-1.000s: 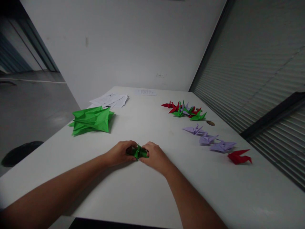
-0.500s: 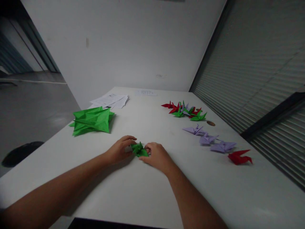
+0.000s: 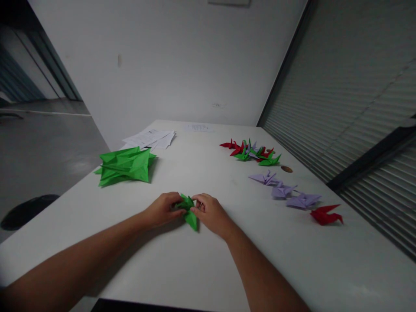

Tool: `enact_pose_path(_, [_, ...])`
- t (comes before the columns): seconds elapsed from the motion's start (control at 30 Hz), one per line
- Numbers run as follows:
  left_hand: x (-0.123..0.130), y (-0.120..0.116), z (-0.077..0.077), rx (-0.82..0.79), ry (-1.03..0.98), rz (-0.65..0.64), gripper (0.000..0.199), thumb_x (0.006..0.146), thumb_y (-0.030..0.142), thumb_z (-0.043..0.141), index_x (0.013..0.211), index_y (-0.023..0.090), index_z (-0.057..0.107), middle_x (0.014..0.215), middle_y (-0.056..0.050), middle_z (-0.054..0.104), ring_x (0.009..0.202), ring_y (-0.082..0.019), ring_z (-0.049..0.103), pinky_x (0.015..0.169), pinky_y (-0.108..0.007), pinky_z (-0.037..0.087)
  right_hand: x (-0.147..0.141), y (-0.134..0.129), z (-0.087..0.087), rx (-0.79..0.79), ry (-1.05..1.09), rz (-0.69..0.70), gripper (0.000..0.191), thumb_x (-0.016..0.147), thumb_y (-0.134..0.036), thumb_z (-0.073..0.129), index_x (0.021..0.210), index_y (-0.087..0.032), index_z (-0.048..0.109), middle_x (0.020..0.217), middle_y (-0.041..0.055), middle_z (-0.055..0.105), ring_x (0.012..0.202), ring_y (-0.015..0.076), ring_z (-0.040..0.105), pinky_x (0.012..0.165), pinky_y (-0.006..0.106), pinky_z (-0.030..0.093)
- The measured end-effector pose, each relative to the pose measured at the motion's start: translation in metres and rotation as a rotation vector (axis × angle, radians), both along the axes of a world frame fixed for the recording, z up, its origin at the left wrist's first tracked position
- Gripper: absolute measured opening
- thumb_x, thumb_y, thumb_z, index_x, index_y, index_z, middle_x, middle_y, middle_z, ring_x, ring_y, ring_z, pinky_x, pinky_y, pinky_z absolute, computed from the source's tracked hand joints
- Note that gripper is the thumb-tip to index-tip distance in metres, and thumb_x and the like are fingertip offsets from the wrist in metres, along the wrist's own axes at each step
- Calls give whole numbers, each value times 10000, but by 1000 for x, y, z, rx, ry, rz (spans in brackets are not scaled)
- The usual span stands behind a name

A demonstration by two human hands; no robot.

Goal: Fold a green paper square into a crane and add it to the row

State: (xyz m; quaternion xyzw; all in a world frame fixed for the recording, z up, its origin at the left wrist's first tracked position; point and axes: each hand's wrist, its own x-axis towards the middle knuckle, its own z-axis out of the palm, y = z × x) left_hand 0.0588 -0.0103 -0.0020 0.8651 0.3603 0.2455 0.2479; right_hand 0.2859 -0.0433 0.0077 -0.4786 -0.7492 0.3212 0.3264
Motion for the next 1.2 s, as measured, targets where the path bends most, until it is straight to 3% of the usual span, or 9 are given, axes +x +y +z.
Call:
enact_pose_path(0.1, [0, 2, -1, 18, 36, 18, 80, 869, 228, 684, 812, 172, 684, 751, -3, 634, 711, -142, 550, 686, -263, 413, -1, -1, 2, -36, -31, 2, 68, 826, -133, 667, 870, -169, 705, 769, -14, 585, 678, 135, 527, 623, 256, 404])
enact_pose_path(0.27, [-2, 3, 0, -6, -28, 2, 57, 866, 212, 695, 891, 179, 734, 777, -5, 658, 716, -140, 568, 684, -254, 422, -1, -3, 1, -47, -76, 2, 90, 788, -99, 663, 747, -177, 642, 672, -45, 544, 613, 118, 488, 576, 238, 352])
enact_pose_path(0.43, [-1, 3, -1, 0, -89, -44, 58, 875, 212, 696, 862, 171, 735, 766, -10, 649, 730, -143, 577, 695, -254, 421, -2, -4, -2, -16, -108, 10, 96, 772, -91, 676, 732, -175, 652, 671, -37, 566, 618, 122, 515, 573, 236, 346])
enact_pose_path(0.63, [1, 4, -8, -132, -153, 65, 222, 804, 213, 712, 1023, 178, 713, 821, 0, 692, 702, -137, 565, 653, -247, 424, 2, -2, -4, -15, -82, -26, 71, 782, -112, 669, 748, -175, 670, 667, -37, 574, 611, 122, 511, 561, 231, 346])
enact_pose_path(0.77, [1, 5, -13, -143, -185, 105, 270, 828, 218, 670, 1095, 183, 679, 799, 16, 681, 684, -127, 561, 631, -237, 416, 6, 1, -3, -26, -31, -73, 73, 785, -127, 650, 727, -172, 654, 639, -48, 548, 596, 116, 493, 550, 227, 337])
enact_pose_path(0.93, [1, 5, -16, -144, -112, 81, 154, 848, 237, 642, 977, 182, 706, 767, 7, 683, 649, -128, 564, 605, -235, 411, 20, 13, 1, -19, 27, -212, 90, 788, -174, 636, 698, -171, 634, 624, -41, 580, 583, 122, 512, 551, 226, 352])
enact_pose_path(1.1, [3, 3, -12, -63, -43, 28, 159, 836, 183, 615, 941, 183, 734, 793, -23, 715, 671, -146, 595, 635, -248, 431, 52, 38, 18, -6, -73, -555, 118, 794, -245, 654, 690, -191, 637, 623, -24, 646, 577, 146, 595, 551, 228, 394])
enact_pose_path(1.2, [4, 2, -11, -38, -27, 7, 167, 826, 158, 606, 922, 182, 740, 810, -36, 728, 695, -158, 611, 651, -252, 441, 81, 60, 33, -21, -130, -676, 131, 824, -242, 631, 702, -195, 636, 573, -15, 649, 507, 149, 590, 520, 235, 380])
